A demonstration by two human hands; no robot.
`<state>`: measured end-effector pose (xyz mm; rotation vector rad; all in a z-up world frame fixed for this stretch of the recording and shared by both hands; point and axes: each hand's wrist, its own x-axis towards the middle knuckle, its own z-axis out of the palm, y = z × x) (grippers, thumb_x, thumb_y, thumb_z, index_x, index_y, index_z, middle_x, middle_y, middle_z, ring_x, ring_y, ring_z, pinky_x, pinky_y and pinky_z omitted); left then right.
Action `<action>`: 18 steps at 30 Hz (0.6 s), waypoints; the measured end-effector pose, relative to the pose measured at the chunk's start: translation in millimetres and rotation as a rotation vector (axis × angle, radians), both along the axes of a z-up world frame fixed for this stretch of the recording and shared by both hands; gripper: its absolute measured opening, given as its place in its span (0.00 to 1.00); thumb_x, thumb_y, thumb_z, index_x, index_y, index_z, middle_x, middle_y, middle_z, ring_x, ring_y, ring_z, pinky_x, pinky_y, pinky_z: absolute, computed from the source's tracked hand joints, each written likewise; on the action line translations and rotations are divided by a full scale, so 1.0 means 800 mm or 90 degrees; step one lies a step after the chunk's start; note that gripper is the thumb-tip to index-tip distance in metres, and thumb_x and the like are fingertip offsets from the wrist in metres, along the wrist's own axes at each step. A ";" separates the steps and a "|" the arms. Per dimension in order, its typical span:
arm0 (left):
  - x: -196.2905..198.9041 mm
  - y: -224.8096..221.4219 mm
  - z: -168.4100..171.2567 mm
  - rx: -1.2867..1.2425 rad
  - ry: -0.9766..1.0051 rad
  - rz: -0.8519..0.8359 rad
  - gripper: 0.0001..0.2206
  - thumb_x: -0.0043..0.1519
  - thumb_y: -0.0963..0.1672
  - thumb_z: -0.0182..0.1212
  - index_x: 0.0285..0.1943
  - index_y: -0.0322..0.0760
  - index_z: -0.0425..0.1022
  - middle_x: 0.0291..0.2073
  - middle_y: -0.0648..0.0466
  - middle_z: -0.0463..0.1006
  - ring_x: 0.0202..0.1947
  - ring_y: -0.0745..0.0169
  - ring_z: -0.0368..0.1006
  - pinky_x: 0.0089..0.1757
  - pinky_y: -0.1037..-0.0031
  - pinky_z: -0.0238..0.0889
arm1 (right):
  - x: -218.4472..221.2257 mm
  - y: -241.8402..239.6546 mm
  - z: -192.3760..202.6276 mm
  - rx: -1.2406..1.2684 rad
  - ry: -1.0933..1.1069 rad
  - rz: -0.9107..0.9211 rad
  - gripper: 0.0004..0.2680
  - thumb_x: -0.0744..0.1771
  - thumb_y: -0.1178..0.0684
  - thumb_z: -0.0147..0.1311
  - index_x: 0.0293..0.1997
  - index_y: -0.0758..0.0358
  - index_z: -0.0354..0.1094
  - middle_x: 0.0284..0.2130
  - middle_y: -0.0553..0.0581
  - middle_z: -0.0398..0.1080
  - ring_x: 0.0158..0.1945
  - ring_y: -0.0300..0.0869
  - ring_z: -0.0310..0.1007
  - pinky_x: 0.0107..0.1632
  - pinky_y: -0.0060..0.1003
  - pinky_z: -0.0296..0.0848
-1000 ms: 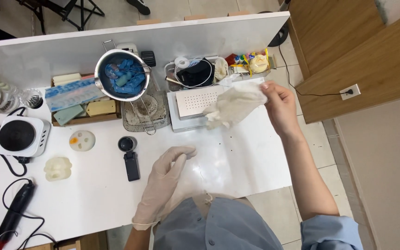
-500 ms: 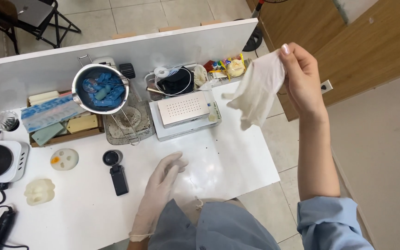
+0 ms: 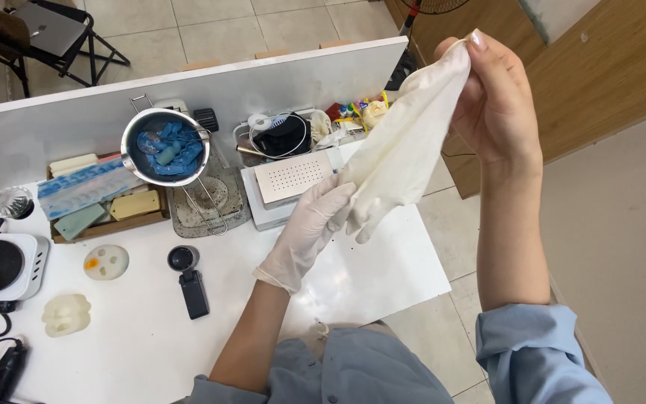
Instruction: The recorder puts on latex gloves and prepares a small heating plate and work surface in a candle studio.
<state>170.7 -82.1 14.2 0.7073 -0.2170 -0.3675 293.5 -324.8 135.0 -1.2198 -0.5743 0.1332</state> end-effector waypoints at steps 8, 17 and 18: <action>0.001 0.036 -0.033 -0.054 0.136 0.054 0.11 0.71 0.46 0.53 0.58 0.39 0.73 0.41 0.56 0.78 0.28 0.76 0.70 0.29 0.83 0.61 | -0.020 -0.010 -0.009 -0.183 0.069 -0.055 0.10 0.78 0.48 0.43 0.45 0.61 0.66 0.30 0.49 0.72 0.32 0.32 0.74 0.37 0.32 0.79; -0.009 0.039 0.054 -0.195 0.408 0.047 0.19 0.65 0.49 0.44 0.60 0.40 0.69 0.62 0.49 0.69 0.48 0.61 0.77 0.47 0.63 0.72 | -0.022 0.004 -0.054 0.220 0.474 0.188 0.14 0.78 0.50 0.35 0.53 0.74 0.65 0.47 0.71 0.74 0.51 0.53 0.80 0.52 0.48 0.82; -0.010 0.040 0.041 -0.196 0.408 0.049 0.19 0.65 0.49 0.44 0.60 0.40 0.69 0.62 0.49 0.69 0.48 0.61 0.77 0.47 0.63 0.72 | -0.027 0.012 -0.049 0.219 0.475 0.190 0.14 0.78 0.50 0.35 0.53 0.74 0.65 0.47 0.71 0.74 0.51 0.53 0.80 0.52 0.48 0.82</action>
